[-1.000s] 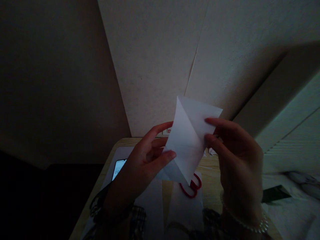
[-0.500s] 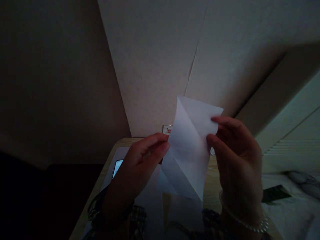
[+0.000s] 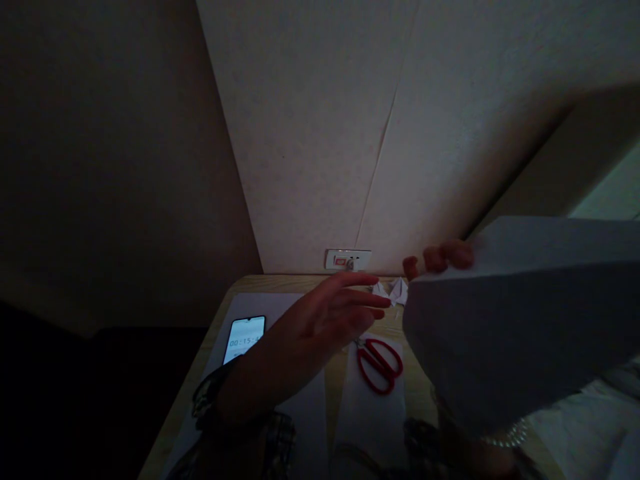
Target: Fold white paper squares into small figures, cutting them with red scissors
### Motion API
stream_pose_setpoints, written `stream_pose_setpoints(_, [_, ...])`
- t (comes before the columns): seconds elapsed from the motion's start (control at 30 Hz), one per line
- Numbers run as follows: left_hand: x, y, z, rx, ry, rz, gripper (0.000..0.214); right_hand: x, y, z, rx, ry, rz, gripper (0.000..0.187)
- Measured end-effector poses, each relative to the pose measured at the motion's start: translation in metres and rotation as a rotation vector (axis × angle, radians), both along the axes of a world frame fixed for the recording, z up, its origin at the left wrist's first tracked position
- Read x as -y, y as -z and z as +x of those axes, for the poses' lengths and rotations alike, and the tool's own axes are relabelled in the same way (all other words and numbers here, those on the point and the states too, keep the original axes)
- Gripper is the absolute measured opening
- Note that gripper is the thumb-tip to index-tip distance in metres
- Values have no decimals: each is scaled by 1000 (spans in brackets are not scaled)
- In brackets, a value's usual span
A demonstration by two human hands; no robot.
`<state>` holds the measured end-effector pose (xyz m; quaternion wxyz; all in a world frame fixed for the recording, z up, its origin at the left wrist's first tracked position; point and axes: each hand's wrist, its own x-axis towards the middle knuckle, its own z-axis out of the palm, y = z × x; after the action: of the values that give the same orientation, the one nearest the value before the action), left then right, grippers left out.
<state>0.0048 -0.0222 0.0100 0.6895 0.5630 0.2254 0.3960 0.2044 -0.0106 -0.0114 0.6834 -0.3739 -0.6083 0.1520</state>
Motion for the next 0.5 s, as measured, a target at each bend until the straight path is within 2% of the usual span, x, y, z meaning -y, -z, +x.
stream_pose_setpoints(0.1, [0, 1, 3, 50, 92, -72, 45, -15, 11, 4, -126, -87, 73, 38])
stream_pose_setpoints(0.2, [1, -2, 6, 34, 63, -43, 42, -15, 14, 3, -219, -208, 64, 27])
stream_pose_setpoints(0.33, [4, -8, 8, -114, -79, 10, 32, -5, 10, -3, -225, -266, -82, 33])
stream_pose_setpoints(0.5, [5, -15, 7, -98, -81, 8, 16, 3, 5, -15, -293, -303, -255, 39])
